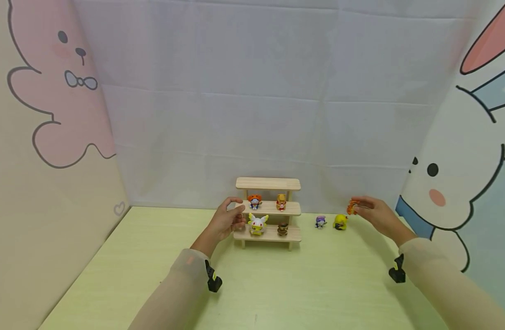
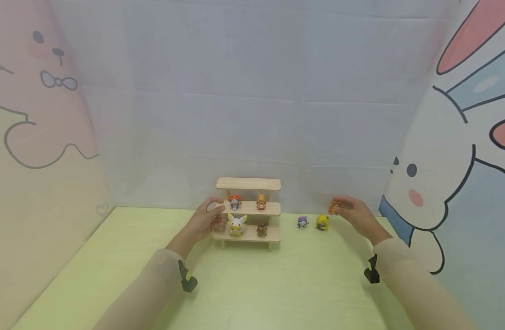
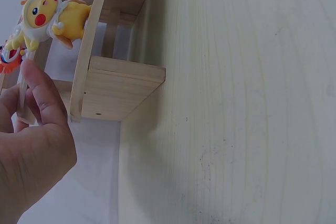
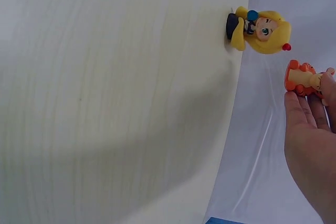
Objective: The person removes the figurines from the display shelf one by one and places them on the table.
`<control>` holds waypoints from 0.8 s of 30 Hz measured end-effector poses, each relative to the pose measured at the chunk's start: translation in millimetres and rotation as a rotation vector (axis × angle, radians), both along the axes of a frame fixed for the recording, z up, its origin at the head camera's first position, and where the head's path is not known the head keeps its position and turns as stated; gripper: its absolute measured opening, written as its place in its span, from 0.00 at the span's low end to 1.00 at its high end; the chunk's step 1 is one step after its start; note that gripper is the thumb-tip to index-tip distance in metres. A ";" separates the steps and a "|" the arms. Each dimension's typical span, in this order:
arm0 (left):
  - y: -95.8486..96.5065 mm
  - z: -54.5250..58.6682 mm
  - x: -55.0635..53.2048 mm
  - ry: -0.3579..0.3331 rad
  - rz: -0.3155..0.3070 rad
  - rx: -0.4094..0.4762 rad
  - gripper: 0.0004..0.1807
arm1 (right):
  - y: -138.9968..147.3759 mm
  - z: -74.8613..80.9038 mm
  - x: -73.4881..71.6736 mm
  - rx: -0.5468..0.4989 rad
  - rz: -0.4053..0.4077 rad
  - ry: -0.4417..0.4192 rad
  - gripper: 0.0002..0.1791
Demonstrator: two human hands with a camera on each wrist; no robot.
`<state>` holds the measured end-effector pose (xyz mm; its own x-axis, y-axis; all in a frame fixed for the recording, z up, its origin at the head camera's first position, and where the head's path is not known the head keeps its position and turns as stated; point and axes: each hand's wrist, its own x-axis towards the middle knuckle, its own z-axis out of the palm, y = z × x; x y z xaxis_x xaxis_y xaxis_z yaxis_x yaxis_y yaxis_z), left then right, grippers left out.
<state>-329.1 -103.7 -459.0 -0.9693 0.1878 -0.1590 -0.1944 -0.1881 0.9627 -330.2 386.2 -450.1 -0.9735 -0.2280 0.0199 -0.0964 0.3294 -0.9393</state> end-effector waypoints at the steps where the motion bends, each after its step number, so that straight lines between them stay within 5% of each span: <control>1: 0.0 -0.3 -0.5 0.002 0.000 0.000 0.18 | 1.4 -1.0 0.7 0.002 -0.003 -0.004 0.32; 24: -0.6 0.9 1.9 0.018 -0.011 0.001 0.18 | 11.6 -36.7 8.2 -0.006 -0.022 -0.085 0.29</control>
